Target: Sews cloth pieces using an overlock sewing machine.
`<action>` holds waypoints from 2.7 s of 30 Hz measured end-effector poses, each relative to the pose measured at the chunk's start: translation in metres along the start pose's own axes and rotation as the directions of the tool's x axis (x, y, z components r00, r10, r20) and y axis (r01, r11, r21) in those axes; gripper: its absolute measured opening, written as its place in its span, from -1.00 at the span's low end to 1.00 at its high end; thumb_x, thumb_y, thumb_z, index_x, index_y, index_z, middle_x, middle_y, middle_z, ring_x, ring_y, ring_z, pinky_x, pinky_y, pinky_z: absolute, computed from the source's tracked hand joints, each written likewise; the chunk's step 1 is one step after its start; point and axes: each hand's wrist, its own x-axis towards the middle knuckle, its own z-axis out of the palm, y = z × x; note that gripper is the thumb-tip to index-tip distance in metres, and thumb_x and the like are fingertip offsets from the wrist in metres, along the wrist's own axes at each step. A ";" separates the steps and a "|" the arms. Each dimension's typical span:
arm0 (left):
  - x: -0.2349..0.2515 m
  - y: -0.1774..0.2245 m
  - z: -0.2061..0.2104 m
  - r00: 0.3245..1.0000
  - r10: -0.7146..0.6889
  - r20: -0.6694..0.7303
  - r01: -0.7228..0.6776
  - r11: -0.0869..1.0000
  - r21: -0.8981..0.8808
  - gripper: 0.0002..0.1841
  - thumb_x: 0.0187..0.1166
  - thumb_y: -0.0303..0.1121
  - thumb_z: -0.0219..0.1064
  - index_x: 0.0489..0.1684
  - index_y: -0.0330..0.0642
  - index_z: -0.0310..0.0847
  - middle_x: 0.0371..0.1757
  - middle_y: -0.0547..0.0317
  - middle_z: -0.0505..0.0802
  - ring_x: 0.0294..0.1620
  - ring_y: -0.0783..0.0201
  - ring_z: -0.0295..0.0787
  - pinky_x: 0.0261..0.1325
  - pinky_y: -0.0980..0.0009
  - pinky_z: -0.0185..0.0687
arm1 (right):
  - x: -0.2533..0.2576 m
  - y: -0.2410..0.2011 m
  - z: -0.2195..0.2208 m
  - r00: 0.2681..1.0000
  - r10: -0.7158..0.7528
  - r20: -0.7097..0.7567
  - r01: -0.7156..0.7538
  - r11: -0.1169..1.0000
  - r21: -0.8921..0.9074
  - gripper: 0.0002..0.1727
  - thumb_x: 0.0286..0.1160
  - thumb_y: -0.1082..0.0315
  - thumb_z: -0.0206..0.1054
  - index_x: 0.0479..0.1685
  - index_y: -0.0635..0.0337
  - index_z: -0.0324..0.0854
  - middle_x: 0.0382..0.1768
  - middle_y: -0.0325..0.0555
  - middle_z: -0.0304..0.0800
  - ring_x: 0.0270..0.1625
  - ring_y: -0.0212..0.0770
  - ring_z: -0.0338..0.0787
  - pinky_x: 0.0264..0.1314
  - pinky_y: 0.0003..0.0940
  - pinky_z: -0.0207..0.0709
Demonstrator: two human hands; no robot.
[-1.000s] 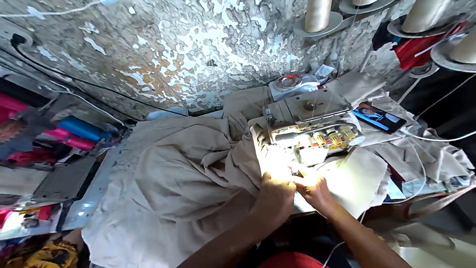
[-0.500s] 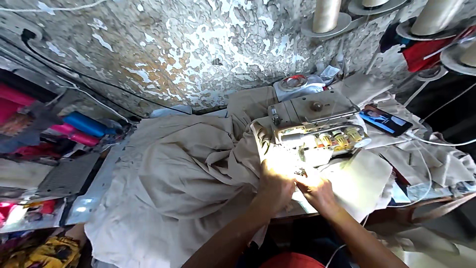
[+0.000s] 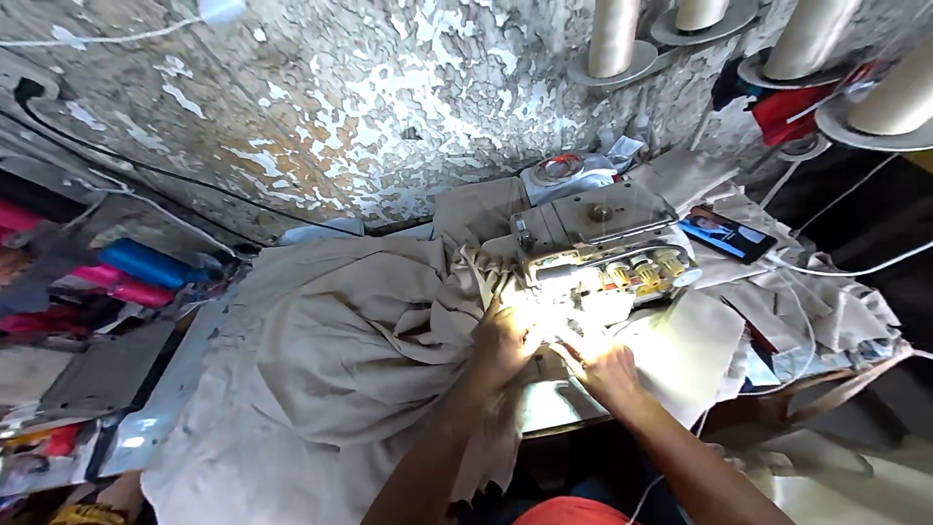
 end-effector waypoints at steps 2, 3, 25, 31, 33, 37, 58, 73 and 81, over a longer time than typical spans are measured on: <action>0.003 -0.006 0.001 1.000 -0.015 -0.008 0.015 1.000 -0.003 -0.85 0.40 -0.32 0.51 -0.36 -0.25 0.86 -0.13 0.06 0.93 0.01 0.13 0.88 0.35 0.00 0.65 | -0.006 0.000 -0.005 0.999 0.024 0.029 -0.025 0.999 0.046 -0.69 0.55 0.15 0.37 0.00 0.15 0.90 0.10 0.23 0.87 -0.09 0.26 0.91 -0.21 0.13 0.76; 0.004 -0.010 0.003 1.000 -0.006 -0.026 0.006 1.000 0.009 -0.84 0.36 -0.34 0.52 -0.35 -0.27 0.85 -0.11 0.01 0.93 0.04 0.08 0.88 0.33 -0.04 0.66 | -0.010 0.001 -0.009 0.998 0.045 0.047 -0.048 0.997 0.066 -0.68 0.56 0.16 0.38 0.08 0.12 0.88 0.13 0.23 0.86 -0.07 0.26 0.91 -0.18 0.13 0.77; -0.016 -0.004 0.016 0.956 -0.250 -0.153 0.259 0.965 0.039 -0.65 0.43 -0.57 0.40 0.19 -0.48 0.74 0.20 -0.30 0.86 0.29 -0.27 0.80 0.33 -0.20 0.63 | -0.039 0.166 -0.113 0.643 0.760 0.094 -0.698 0.632 -0.337 -0.60 0.81 0.36 0.07 0.41 0.42 0.60 0.37 0.50 0.63 0.44 0.52 0.61 0.45 0.46 0.38; -0.044 0.026 0.022 0.901 -0.342 -0.266 0.345 0.938 -0.036 -0.80 0.47 -0.41 0.44 -0.13 -0.38 0.86 0.12 -0.16 0.90 0.32 -0.14 0.80 0.37 -0.07 0.66 | -0.045 0.127 -0.113 0.769 0.619 -0.161 -0.628 0.778 -0.009 -0.56 0.87 0.33 -0.05 0.42 0.53 0.47 0.10 0.50 0.74 0.13 0.43 0.77 0.23 0.33 0.55; -0.048 0.035 0.022 0.871 -0.412 -0.268 0.398 0.911 -0.110 -0.82 0.48 -0.41 0.44 -0.20 -0.38 0.86 0.13 -0.17 0.90 0.35 -0.16 0.77 0.39 -0.12 0.61 | -0.044 0.094 -0.108 0.857 0.505 -0.102 -0.502 0.863 0.054 -0.57 0.81 0.36 0.04 0.44 0.51 0.50 -0.01 0.46 0.78 -0.03 0.37 0.81 0.08 0.31 0.61; -0.052 0.045 0.020 0.836 -0.490 -0.247 0.436 0.866 -0.244 -0.82 0.47 -0.40 0.44 -0.26 -0.37 0.86 0.12 -0.16 0.90 0.40 -0.14 0.73 0.48 -0.06 0.52 | -0.030 0.028 -0.082 0.955 0.291 0.054 -0.293 0.955 0.038 -0.58 0.58 0.33 0.39 0.35 0.38 0.67 -0.01 0.32 0.86 -0.06 0.27 0.89 0.02 0.26 0.70; -0.068 0.077 -0.048 0.900 -0.437 0.004 0.328 0.669 -0.667 -0.78 0.62 -0.40 0.24 -0.05 -0.40 0.70 0.03 0.10 0.85 0.04 0.47 0.78 0.16 0.48 0.70 | -0.006 0.005 -0.060 0.940 0.247 0.237 -0.272 0.959 0.082 -0.56 0.67 0.17 0.29 0.30 0.33 0.70 -0.01 0.23 0.89 0.02 0.24 0.89 0.12 0.26 0.66; -0.073 0.039 -0.159 0.969 -0.243 -0.044 0.087 0.504 -0.859 -0.83 0.53 -0.05 0.34 -0.39 0.34 0.85 -0.28 0.63 0.89 -0.27 0.66 0.78 -0.19 0.69 0.69 | -0.052 0.135 -0.123 0.741 0.669 -0.046 -0.668 0.743 0.042 -0.50 0.85 0.36 -0.02 0.69 0.32 0.36 0.46 0.43 0.57 0.43 0.36 0.65 0.48 0.23 0.45; -0.130 -0.071 -0.056 0.826 -0.561 0.048 0.563 0.826 -0.029 -0.69 0.62 -0.56 0.27 0.24 -0.58 0.65 0.48 -0.48 0.63 0.51 -0.44 0.54 0.56 -0.29 0.34 | -0.072 0.134 -0.092 0.881 0.469 -0.062 -0.472 0.859 -0.197 -0.58 0.75 0.36 0.13 0.46 0.36 0.62 0.57 0.44 0.48 0.67 0.55 0.35 0.61 0.49 0.20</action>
